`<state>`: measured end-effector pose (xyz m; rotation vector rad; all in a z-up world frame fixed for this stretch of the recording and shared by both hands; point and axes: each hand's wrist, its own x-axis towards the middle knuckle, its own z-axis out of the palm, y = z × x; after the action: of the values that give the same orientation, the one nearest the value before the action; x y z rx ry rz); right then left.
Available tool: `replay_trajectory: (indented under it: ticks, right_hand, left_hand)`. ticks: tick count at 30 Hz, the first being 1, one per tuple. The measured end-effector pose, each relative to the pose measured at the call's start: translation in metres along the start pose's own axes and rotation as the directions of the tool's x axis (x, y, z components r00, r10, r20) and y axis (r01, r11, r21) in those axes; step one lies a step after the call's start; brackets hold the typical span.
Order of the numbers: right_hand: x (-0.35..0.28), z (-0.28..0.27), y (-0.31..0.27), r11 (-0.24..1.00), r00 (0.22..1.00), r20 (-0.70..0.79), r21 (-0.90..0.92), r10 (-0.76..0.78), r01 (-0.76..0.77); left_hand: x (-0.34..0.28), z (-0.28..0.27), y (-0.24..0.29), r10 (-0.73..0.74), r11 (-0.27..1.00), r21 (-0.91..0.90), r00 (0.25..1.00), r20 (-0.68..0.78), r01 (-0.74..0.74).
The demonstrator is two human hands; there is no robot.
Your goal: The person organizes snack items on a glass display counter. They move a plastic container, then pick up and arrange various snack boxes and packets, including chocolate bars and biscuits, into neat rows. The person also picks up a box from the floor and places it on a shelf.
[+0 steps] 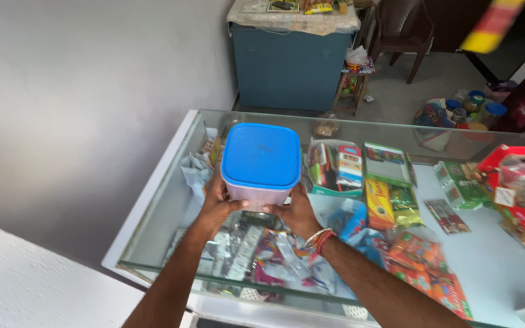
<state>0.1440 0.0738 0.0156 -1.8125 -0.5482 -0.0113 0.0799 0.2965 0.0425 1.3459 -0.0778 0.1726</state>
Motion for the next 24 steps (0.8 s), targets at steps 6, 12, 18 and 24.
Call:
replay_trajectory:
  ticks: [6,12,18,24]
  right_hand:
    - [0.059,0.081,0.003,0.999,0.998,0.066,0.043,0.001,-0.004]
    - [0.11,0.137,0.001,0.997,0.988,0.155,0.078,0.007,-0.019]
    - [0.137,0.176,-0.009,0.989,0.98,0.193,0.126,0.057,-0.082]
    - [0.158,0.194,-0.01,0.984,0.964,0.238,0.105,0.117,-0.145]
  left_hand:
    - [0.034,-0.086,0.018,-0.056,0.991,0.115,0.997,-0.058,0.063]
    - [0.057,-0.145,0.03,-0.034,0.978,0.2,0.995,-0.095,0.053]
    - [0.069,-0.188,0.026,-0.051,0.978,0.191,0.979,-0.196,0.089]
    - [0.083,-0.214,0.019,-0.053,0.983,0.16,0.97,-0.237,0.093]
